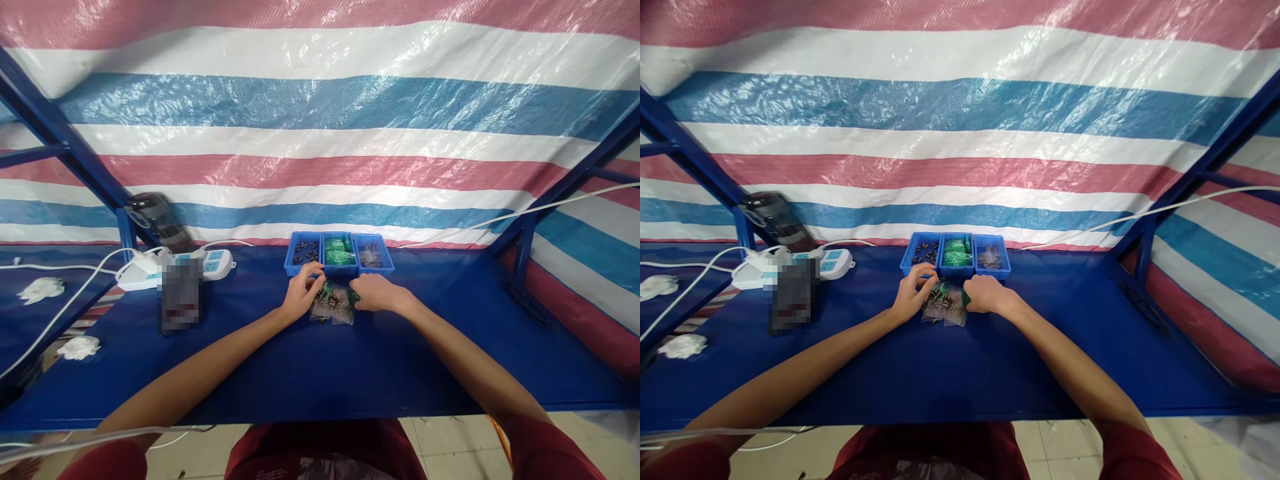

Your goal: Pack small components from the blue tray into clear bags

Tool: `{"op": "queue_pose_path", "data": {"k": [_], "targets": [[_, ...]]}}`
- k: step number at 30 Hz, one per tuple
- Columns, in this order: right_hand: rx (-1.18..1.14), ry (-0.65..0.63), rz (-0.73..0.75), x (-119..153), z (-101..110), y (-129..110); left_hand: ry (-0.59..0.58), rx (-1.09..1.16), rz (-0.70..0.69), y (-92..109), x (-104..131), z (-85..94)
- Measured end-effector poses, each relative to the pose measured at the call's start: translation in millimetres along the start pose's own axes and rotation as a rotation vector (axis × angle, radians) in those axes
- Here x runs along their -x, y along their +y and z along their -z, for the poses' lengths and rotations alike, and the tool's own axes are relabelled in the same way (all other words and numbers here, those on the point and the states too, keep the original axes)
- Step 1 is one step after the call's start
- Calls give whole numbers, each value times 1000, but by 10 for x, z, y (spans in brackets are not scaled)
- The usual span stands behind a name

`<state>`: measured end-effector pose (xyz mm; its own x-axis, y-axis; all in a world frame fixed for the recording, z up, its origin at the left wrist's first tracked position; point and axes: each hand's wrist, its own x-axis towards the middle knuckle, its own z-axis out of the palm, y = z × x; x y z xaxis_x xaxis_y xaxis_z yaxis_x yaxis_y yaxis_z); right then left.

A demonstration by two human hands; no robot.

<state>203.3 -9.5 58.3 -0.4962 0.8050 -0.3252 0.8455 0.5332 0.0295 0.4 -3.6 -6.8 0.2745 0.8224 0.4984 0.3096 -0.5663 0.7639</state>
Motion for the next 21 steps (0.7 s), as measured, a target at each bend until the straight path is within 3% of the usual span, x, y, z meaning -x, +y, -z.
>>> {"op": "queue_pose_path", "data": {"k": [5,9,14,21], "targets": [[-24,23,35,-11,-16,72,-2,4,5,-16,5,0],[-123,126,28,-56,-38,156,2,-2,-2,-17,7,-1],[-462,364,82,-65,28,159,-19,-30,-17,29,-12,16],[-896,499,223,-54,21,60,-48,-100,-95,32,-24,36]]}}
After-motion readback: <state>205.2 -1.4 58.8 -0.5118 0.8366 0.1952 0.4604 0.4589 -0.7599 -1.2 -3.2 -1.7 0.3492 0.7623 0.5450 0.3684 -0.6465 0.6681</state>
